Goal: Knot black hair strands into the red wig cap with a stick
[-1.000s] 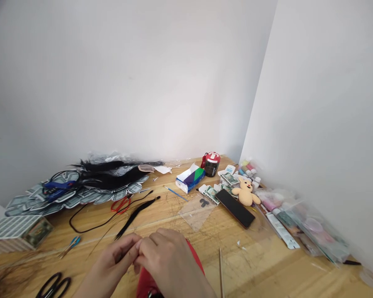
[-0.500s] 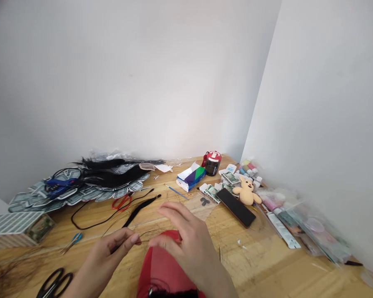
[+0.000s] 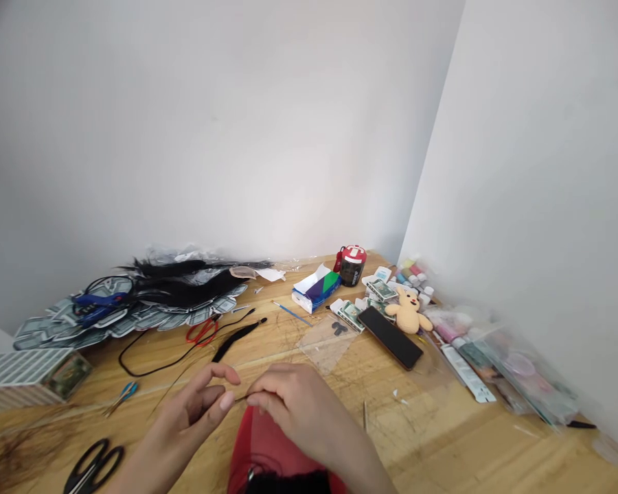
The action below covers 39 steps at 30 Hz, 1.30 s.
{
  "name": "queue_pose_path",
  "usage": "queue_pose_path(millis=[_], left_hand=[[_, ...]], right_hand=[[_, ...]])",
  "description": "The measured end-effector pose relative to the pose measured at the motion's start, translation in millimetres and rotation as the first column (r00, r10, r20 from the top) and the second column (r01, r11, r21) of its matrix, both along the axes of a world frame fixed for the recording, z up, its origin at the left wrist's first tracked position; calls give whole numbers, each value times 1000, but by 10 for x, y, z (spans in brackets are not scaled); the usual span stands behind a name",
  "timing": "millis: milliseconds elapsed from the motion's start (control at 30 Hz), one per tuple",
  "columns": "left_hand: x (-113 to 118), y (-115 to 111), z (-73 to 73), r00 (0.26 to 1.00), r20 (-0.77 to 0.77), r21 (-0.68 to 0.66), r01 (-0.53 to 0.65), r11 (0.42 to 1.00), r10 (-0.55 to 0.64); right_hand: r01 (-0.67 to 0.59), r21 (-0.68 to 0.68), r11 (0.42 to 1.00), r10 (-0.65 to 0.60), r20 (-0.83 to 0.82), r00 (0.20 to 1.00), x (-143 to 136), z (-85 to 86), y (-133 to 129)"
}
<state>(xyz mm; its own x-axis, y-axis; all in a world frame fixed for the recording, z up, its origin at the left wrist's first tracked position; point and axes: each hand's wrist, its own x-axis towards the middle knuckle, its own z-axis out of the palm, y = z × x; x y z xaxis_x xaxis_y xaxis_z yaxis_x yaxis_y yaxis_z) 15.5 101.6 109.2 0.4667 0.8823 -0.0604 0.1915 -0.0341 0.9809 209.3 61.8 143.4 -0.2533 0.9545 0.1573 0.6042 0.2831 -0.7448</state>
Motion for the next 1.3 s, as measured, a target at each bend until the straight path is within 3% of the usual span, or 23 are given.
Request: queue_pose_path(millis=[167,300,467,600,767,967,1067,1167,1233,1300], left_hand=[[-6,-1,63,1000,1,-12,24,1000,-24],[-57,30,99,992,67,-57,-100,993,103],[-179,50,115,927,207,-253,-259,932,313],[-237,71,137,811,365,-428,-290,856,458],[-258,152,189,632,508,-578,-253,776,585],[-382,234,283,371,655,-585,-302,753,658],[-534,273,276,294,683,-548,-399,736,668],[-621,323,195,304,665,-488,-515,705,682],[-578,341,116,355,625,-424,-593,684,695],[-445,326,41,464,552,-341,-633,695,693]], right_hand=[[66,-62,996,-74,-141,987,137,30,5],[125,-141,982,-158,-254,954,249,-14,28],[159,-224,961,-240,-402,884,326,-51,61],[161,-264,951,-276,-486,829,327,-72,101],[263,-265,928,-368,-522,769,317,-96,152],[414,-206,887,-462,-411,786,343,-170,216],[521,-100,848,-526,-292,799,388,-204,234],[554,63,830,-541,-151,828,381,-194,198],[469,150,870,-467,-53,883,300,-173,145],[321,201,926,-335,41,941,159,-162,87]])
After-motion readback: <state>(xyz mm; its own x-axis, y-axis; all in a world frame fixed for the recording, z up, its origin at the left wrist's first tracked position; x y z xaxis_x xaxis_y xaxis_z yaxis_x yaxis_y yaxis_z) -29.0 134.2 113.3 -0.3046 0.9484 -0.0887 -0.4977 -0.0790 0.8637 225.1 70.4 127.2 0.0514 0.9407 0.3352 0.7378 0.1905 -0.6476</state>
